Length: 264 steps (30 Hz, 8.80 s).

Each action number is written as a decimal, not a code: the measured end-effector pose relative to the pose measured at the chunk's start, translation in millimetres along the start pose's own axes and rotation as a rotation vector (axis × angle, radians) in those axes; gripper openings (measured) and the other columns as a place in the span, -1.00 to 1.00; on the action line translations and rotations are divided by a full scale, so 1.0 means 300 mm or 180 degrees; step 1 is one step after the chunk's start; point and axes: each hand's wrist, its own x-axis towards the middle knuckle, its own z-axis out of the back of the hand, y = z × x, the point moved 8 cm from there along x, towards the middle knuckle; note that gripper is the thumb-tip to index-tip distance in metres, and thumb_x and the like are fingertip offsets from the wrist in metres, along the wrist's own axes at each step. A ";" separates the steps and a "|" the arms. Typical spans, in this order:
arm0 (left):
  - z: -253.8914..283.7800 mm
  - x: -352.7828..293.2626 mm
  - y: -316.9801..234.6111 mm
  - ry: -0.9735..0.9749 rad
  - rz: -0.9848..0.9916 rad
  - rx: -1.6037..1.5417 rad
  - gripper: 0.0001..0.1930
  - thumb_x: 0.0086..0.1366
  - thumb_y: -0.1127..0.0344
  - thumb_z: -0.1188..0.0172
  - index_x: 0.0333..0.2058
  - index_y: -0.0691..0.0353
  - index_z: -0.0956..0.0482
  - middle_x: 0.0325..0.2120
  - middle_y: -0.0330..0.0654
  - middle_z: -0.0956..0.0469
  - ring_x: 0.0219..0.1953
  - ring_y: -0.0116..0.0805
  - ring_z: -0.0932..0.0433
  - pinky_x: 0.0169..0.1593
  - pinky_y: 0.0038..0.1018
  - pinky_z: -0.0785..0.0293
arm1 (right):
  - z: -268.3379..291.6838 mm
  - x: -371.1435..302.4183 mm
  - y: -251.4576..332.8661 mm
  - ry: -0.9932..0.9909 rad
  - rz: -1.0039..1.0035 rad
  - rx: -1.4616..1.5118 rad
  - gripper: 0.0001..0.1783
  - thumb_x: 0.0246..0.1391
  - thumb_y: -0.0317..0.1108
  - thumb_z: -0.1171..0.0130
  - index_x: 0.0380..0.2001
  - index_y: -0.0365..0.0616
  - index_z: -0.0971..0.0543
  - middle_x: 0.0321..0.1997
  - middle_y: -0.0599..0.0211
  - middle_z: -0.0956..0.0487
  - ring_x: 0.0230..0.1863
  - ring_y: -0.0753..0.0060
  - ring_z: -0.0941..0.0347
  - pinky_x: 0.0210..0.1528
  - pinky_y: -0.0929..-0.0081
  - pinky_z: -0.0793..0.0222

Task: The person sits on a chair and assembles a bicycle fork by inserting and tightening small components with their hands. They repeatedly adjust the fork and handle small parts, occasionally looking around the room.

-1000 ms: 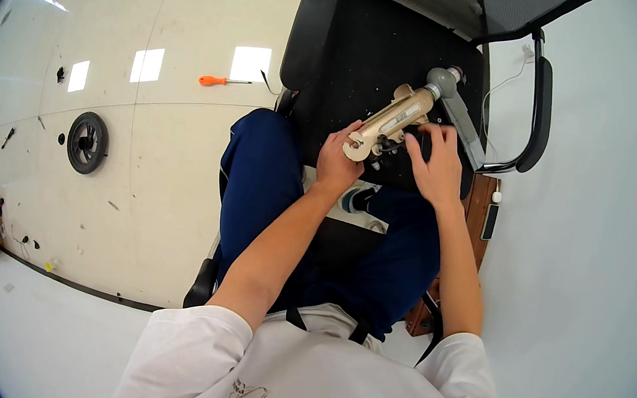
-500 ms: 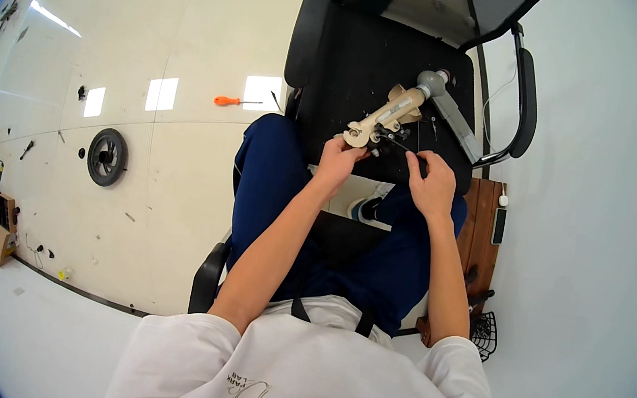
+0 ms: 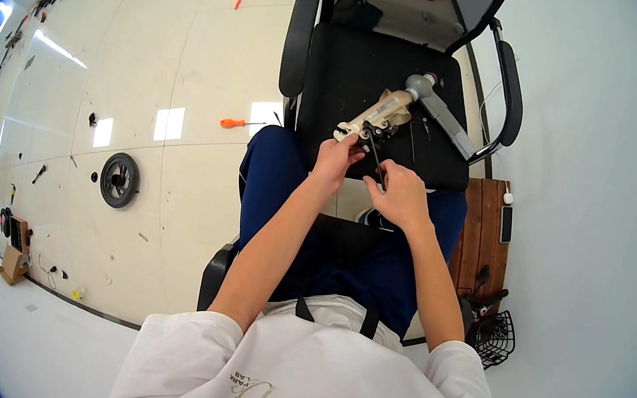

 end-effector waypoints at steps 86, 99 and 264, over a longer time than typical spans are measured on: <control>-0.013 -0.052 -0.068 0.0011 0.0092 0.2273 -0.67 0.16 0.14 -0.25 -0.53 0.36 -0.62 -0.73 -0.23 -0.48 -0.72 -0.53 -0.39 -0.63 -0.58 -0.26 | -0.037 0.013 -0.191 -0.0516 -0.1399 0.3854 -0.85 0.25 -0.29 0.03 -0.36 -0.12 -0.38 -0.72 0.57 -0.24 -0.74 0.76 -0.07 -0.74 0.66 0.07; 0.005 0.004 -0.071 0.0285 0.0052 0.1077 -0.69 0.34 0.21 -0.06 -0.19 0.41 -0.46 -0.37 -0.07 -0.57 -0.32 -0.33 -0.60 -0.24 -0.47 -0.55 | -0.296 0.050 -0.194 -0.0374 -0.1606 0.4053 -0.77 0.29 -0.27 0.10 -0.39 -0.16 -0.42 -0.76 0.56 -0.20 -0.79 0.73 -0.02 -0.76 0.63 0.11; 0.040 0.117 -0.064 -0.0015 -0.0281 0.1016 -0.63 0.38 0.04 0.05 -0.25 0.30 -0.47 -0.56 -0.13 -0.51 -0.62 -0.38 -0.53 -0.58 -0.47 -0.52 | -0.029 0.408 -0.212 0.0512 0.0429 0.0461 -0.72 0.23 -0.35 0.07 -0.10 -0.32 -0.39 -0.22 -0.13 -0.51 -0.15 -0.15 -0.46 -0.16 0.21 -0.34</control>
